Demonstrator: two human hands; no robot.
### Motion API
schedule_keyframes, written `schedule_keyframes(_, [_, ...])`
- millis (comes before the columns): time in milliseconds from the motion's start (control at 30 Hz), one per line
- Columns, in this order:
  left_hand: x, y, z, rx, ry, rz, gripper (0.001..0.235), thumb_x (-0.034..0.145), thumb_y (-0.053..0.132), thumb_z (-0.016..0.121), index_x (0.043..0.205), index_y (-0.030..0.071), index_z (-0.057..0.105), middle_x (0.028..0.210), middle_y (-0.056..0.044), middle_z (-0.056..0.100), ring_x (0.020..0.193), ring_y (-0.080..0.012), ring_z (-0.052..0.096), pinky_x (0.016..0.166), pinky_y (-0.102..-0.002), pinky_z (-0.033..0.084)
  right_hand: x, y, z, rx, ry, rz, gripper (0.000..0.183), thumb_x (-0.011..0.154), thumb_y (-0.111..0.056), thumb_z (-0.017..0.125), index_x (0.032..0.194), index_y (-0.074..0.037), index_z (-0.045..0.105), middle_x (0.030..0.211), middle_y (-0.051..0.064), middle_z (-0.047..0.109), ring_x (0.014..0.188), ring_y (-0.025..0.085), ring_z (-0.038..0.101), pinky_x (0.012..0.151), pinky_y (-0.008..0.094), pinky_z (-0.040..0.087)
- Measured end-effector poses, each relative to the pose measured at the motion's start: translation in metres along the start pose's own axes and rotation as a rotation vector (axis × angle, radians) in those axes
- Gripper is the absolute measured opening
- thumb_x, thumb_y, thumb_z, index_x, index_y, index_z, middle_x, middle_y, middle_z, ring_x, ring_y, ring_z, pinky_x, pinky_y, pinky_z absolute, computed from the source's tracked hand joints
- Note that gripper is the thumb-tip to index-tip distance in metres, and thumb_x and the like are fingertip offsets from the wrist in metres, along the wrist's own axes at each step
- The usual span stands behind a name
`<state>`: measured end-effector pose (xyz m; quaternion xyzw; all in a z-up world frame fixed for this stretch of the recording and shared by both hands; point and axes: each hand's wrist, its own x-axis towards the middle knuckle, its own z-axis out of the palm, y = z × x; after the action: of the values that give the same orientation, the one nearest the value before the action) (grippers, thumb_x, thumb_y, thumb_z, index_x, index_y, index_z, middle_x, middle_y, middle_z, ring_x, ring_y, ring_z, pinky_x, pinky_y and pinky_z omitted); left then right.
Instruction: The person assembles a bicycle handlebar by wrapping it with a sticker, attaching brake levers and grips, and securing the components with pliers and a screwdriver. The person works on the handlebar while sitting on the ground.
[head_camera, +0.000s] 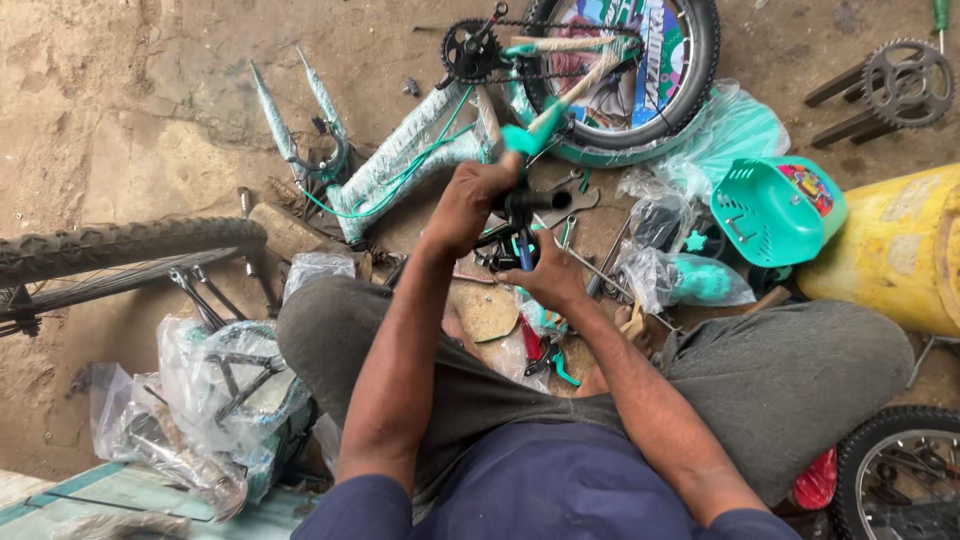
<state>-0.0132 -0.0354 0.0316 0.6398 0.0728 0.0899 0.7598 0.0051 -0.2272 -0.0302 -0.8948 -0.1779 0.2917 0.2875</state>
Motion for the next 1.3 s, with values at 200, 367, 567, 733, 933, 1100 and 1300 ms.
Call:
schedule_keyframes(200, [0.006, 0.005, 0.003, -0.210, 0.190, -0.105, 0.046, 0.096, 0.047, 0.063, 0.067, 0.010, 0.069, 0.061, 0.004, 0.058, 0.053, -0.0073, 0.048, 0.050, -0.028, 0.036, 0.007, 0.011, -0.009, 0.391, 0.021, 0.113, 0.069, 0.075, -0.031, 0.087, 0.129, -0.004, 0.056, 0.102, 0.009, 0.066, 0.079, 0.026, 0.067, 0.072, 0.042, 0.058])
schedule_keyframes(367, [0.017, 0.021, -0.019, -0.443, 0.387, -0.025, 0.038, 0.095, 0.047, 0.064, 0.082, 0.011, 0.068, 0.070, 0.000, 0.064, 0.060, -0.0101, 0.059, 0.052, -0.027, 0.042, -0.018, -0.006, -0.065, 0.309, 0.413, -0.522, 0.075, 0.088, -0.007, 0.075, 0.157, -0.006, 0.043, 0.103, 0.002, 0.068, 0.082, 0.014, 0.068, 0.073, 0.031, 0.061])
schedule_keyframes(567, [0.029, 0.023, -0.007, -0.390, 0.411, 0.012, 0.049, 0.102, 0.049, 0.058, 0.089, 0.004, 0.073, 0.073, -0.001, 0.065, 0.063, -0.0102, 0.059, 0.054, -0.027, 0.042, -0.047, -0.048, -0.118, 0.076, 0.659, -0.950, 0.060, 0.091, -0.002, 0.079, 0.143, -0.006, 0.051, 0.108, 0.012, 0.065, 0.092, 0.021, 0.066, 0.079, 0.036, 0.057])
schedule_keyframes(733, [0.030, 0.007, -0.006, -0.579, 0.360, -0.080, 0.054, 0.096, 0.055, 0.044, 0.089, 0.009, 0.072, 0.071, -0.004, 0.071, 0.063, -0.0136, 0.067, 0.058, -0.030, 0.053, -0.043, -0.073, -0.121, -0.501, 0.493, -0.756, 0.058, 0.088, -0.011, 0.082, 0.143, -0.012, 0.063, 0.093, 0.009, 0.067, 0.078, 0.019, 0.068, 0.065, 0.035, 0.057])
schedule_keyframes(933, [0.024, -0.021, -0.011, -0.359, 0.342, 0.039, 0.053, 0.110, 0.046, 0.054, 0.087, 0.001, 0.069, 0.079, -0.001, 0.064, 0.071, -0.0091, 0.056, 0.062, -0.028, 0.046, -0.049, -0.060, -0.105, 0.199, 0.574, -0.858, 0.057, 0.089, 0.003, 0.075, 0.143, -0.009, 0.059, 0.107, 0.011, 0.066, 0.086, 0.020, 0.066, 0.073, 0.033, 0.057])
schedule_keyframes(1100, [0.026, -0.001, -0.010, -0.300, 0.362, 0.027, 0.055, 0.104, 0.047, 0.055, 0.094, -0.002, 0.078, 0.083, -0.004, 0.074, 0.073, -0.0087, 0.066, 0.067, -0.025, 0.051, -0.041, -0.054, -0.104, -0.271, 0.497, -0.741, 0.069, 0.072, -0.006, 0.085, 0.138, -0.009, 0.064, 0.092, 0.013, 0.065, 0.074, 0.027, 0.065, 0.064, 0.039, 0.055])
schedule_keyframes(1300, [0.021, -0.011, -0.010, -0.371, 0.386, -0.009, 0.054, 0.103, 0.046, 0.059, 0.094, -0.003, 0.078, 0.080, -0.005, 0.072, 0.068, -0.0095, 0.061, 0.062, -0.027, 0.048, -0.034, -0.041, -0.092, 0.025, 0.603, -0.840, 0.053, 0.091, -0.007, 0.077, 0.141, -0.011, 0.059, 0.106, 0.017, 0.066, 0.091, 0.032, 0.068, 0.081, 0.042, 0.057])
